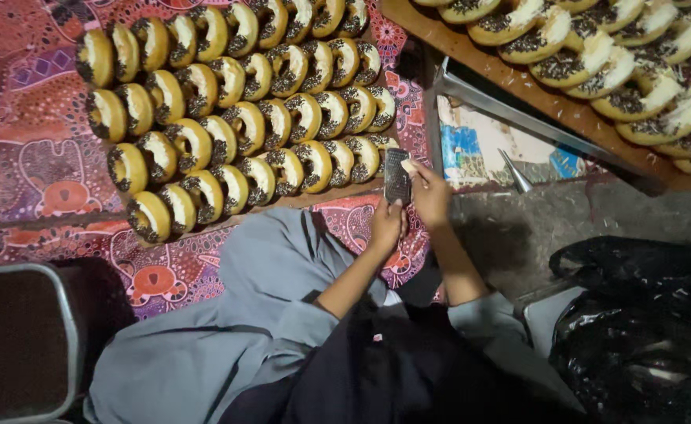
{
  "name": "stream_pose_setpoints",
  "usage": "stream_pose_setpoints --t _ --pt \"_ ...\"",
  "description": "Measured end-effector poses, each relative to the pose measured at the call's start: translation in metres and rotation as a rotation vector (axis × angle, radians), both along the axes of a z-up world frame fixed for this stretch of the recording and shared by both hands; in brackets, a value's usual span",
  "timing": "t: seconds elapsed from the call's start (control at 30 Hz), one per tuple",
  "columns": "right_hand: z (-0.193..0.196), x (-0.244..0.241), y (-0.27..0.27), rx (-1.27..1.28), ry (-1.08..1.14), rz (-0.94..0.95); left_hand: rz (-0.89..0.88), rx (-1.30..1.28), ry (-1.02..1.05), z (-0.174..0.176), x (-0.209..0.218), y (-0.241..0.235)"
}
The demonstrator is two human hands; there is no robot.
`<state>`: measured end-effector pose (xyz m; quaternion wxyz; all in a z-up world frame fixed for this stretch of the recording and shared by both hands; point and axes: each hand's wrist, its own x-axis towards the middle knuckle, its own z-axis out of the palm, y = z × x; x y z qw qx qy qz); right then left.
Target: The person sits on the floor and decorates donuts by dipping them into a tray of white cream and then into a tray of dark sprinkles. The finished donuts are placed in rows on a wooden board. The person handles donuts one at a time and occasionally uses a grater on the finished donuts.
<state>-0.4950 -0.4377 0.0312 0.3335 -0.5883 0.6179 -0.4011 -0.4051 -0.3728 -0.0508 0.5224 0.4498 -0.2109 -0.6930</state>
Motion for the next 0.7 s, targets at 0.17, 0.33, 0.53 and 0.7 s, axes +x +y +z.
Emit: stream_pose_setpoints --t 0.17,0.33,0.53,0.7 --pt "-0.01 0.015 -0.034 -0.145 0.286 0.004 -0.002 0.028 -0.029 0.005 -0.013 -0.031" --pt "-0.025 0.019 -0.057 -0.208 0.488 0.024 -0.011 0.092 -0.133 0.023 -0.007 -0.046" --pt "-0.026 0.017 -0.057 -0.337 0.54 0.1 -0.054 0.106 -0.257 0.023 -0.011 -0.044" --pt "-0.024 0.017 -0.056 -0.227 0.527 0.103 0.052 0.005 -0.266 0.015 -0.017 -0.033"
